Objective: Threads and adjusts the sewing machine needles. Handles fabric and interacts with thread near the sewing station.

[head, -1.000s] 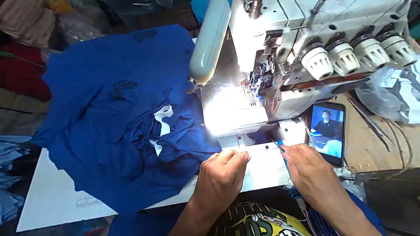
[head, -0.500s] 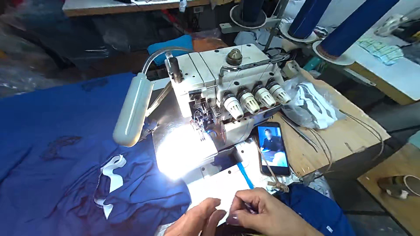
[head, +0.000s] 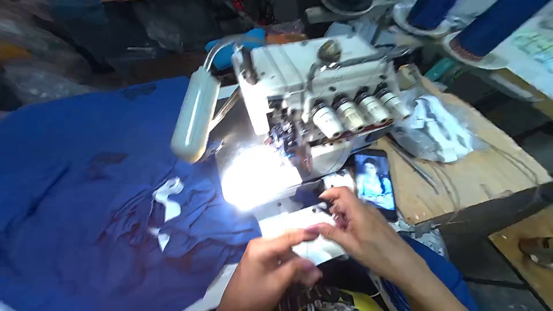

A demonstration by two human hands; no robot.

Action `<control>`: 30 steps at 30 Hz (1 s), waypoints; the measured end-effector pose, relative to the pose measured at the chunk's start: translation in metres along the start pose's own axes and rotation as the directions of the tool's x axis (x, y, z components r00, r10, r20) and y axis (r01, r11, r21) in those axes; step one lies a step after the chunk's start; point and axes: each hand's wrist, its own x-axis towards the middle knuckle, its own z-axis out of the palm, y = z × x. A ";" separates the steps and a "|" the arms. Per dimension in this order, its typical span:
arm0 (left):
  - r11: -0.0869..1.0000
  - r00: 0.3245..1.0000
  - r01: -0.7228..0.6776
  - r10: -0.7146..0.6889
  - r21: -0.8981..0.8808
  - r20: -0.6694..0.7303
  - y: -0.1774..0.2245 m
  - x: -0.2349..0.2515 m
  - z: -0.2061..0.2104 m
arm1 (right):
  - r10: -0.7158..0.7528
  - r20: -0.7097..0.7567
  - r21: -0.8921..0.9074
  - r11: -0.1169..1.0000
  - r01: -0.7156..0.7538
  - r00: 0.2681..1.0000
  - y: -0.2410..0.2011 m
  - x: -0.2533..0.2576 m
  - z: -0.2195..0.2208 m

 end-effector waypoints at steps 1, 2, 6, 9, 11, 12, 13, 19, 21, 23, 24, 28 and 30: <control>0.997 0.994 0.061 -0.065 -0.049 -0.083 -0.004 -0.001 0.002 | 0.009 -0.017 -0.062 0.998 -0.010 1.000 0.003 -0.003 0.004; 0.988 0.980 0.117 -0.131 -0.097 -0.150 -0.006 0.000 0.001 | -0.028 -0.034 -0.118 0.993 0.024 0.999 0.006 -0.005 0.008; 0.944 0.936 0.223 -0.278 -0.245 -0.217 0.000 0.000 -0.002 | -0.271 -0.052 -0.233 0.939 0.252 0.961 0.015 -0.023 0.027; 0.920 0.936 0.259 -0.314 -0.293 -0.159 0.003 0.003 -0.002 | -0.334 -0.071 -0.253 0.917 0.307 0.940 0.012 -0.026 0.035; 0.905 0.936 0.275 -0.329 -0.325 -0.123 0.003 0.005 -0.003 | -0.358 -0.085 -0.251 0.911 0.328 0.930 0.009 -0.023 0.038; 0.900 0.937 0.279 -0.331 -0.334 -0.111 0.003 0.006 -0.003 | -0.370 -0.089 -0.247 0.908 0.340 0.925 0.009 -0.022 0.039; 0.898 0.937 0.279 -0.332 -0.340 -0.106 0.003 0.007 -0.003 | -0.381 -0.093 -0.243 0.905 0.350 0.920 0.008 -0.020 0.040; 0.894 0.925 0.323 -0.368 -0.310 -0.098 0.005 0.010 -0.006 | -0.452 -0.114 -0.204 0.882 0.425 0.885 0.007 -0.014 0.046; 0.886 0.917 0.346 -0.389 -0.309 -0.088 0.004 0.010 -0.008 | -0.459 -0.131 -0.172 0.883 0.436 0.879 0.006 -0.012 0.046; 0.874 0.907 0.368 -0.412 -0.317 -0.083 0.001 0.010 -0.009 | -0.432 -0.138 -0.139 0.900 0.414 0.891 0.006 -0.011 0.044; 0.870 0.905 0.371 -0.417 -0.325 -0.083 -0.001 0.009 -0.010 | -0.414 -0.140 -0.136 0.908 0.397 0.899 0.007 -0.010 0.043; 0.936 0.926 0.281 -0.322 -0.211 -0.195 -0.007 -0.004 -0.011 | -0.336 -0.016 -0.181 0.927 0.327 0.942 0.020 -0.015 0.048; 0.994 0.943 0.111 -0.100 0.017 -0.317 -0.013 -0.011 -0.009 | -0.318 0.048 -0.224 0.920 0.320 0.947 0.023 -0.017 0.055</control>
